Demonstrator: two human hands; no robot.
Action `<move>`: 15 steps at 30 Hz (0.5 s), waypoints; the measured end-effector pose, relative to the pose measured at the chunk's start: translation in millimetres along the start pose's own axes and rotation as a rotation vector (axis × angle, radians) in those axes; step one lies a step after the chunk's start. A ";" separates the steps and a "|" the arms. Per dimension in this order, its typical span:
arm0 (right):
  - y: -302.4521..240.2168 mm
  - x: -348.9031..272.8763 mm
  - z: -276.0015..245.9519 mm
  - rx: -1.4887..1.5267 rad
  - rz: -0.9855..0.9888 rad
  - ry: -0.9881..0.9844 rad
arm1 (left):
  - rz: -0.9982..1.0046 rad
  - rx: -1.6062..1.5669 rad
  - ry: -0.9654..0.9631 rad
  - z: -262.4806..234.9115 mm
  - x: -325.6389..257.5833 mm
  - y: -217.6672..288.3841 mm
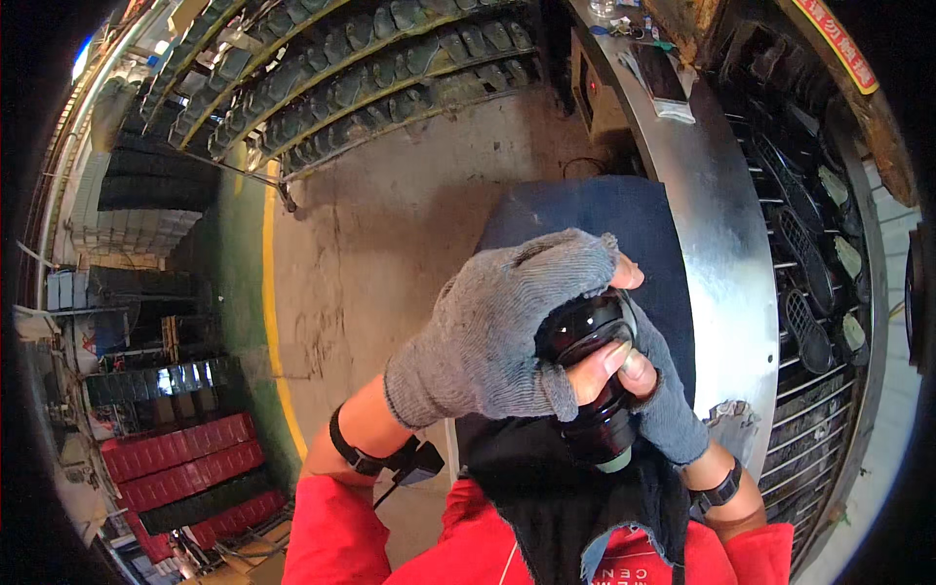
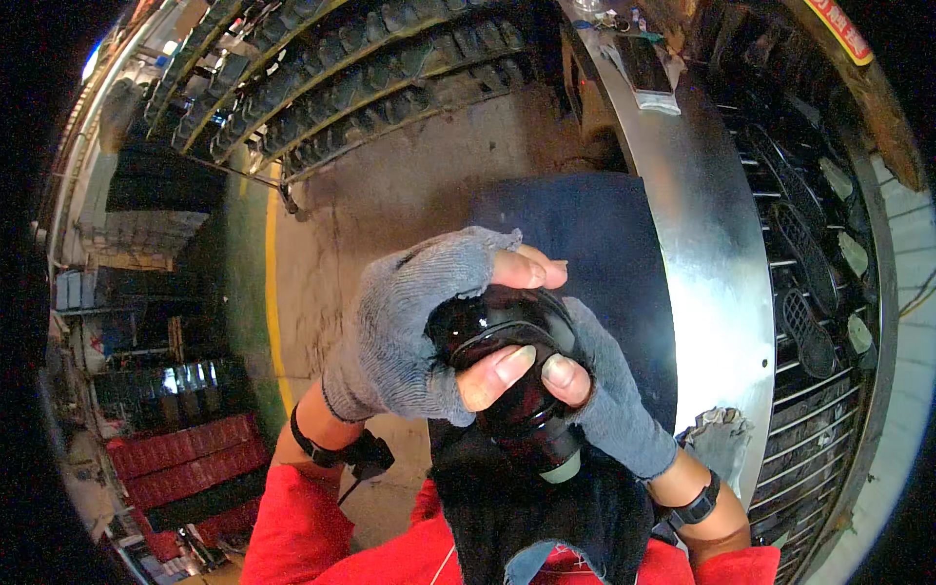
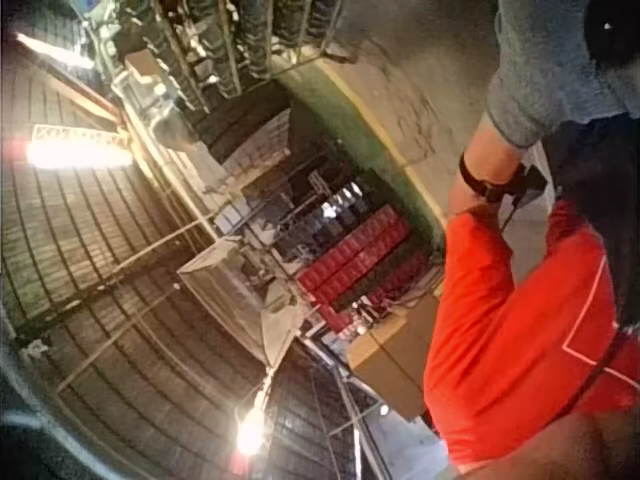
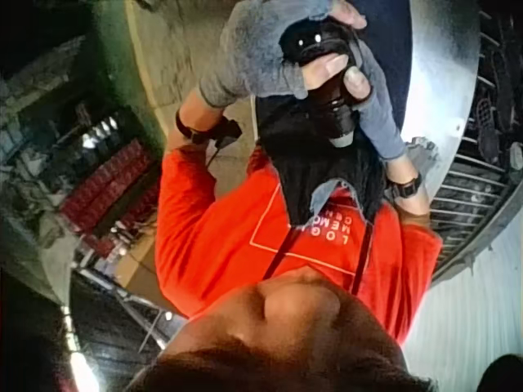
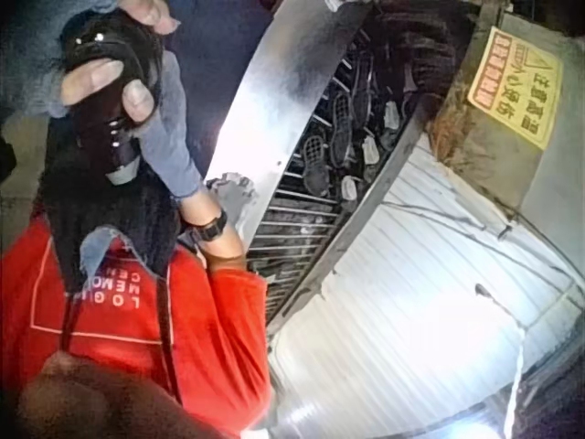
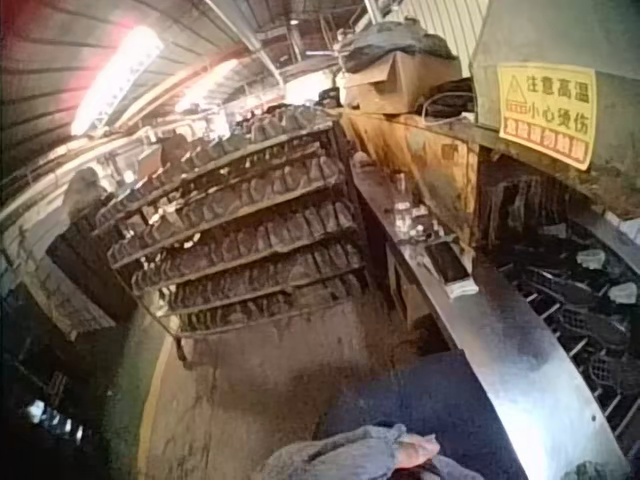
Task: Polishing and inspecting black leather shoes in a shoe factory finishing area.
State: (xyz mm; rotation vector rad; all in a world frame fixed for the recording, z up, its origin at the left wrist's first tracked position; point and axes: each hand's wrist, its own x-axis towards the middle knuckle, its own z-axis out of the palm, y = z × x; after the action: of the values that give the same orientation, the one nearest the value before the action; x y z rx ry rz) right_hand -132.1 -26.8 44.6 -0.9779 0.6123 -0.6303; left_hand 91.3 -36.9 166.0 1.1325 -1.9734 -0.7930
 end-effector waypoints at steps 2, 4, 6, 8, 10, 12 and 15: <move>-5.3 2.1 -0.9 0.011 0.033 0.001 | -0.010 -0.065 -0.010 0.1 9.6 -10.5; -52.1 14.9 16.4 0.227 0.113 -0.006 | -0.055 -0.418 0.059 4.3 18.4 -22.4; -48.0 28.1 -4.7 0.851 0.255 -0.167 | -0.009 -0.817 0.125 20.9 35.1 -38.2; -18.1 26.3 -10.6 0.276 0.049 0.141 | -0.181 -0.832 0.350 54.6 38.1 -48.7; 13.4 30.5 -40.7 0.640 0.157 0.046 | -0.233 -0.935 0.302 62.8 40.9 -49.2; 3.0 1.8 -34.6 0.699 0.449 0.083 | -0.195 -0.804 0.319 65.5 32.1 -70.1; -32.8 -32.5 2.2 0.440 0.325 0.113 | -0.176 -0.563 0.456 86.4 16.8 -68.8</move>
State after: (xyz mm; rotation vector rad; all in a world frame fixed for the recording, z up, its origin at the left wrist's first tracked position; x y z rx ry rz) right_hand -158.9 -15.7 80.5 -0.4218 0.6790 -0.5016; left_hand 45.7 -67.7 68.8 1.0318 -1.1841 -0.9969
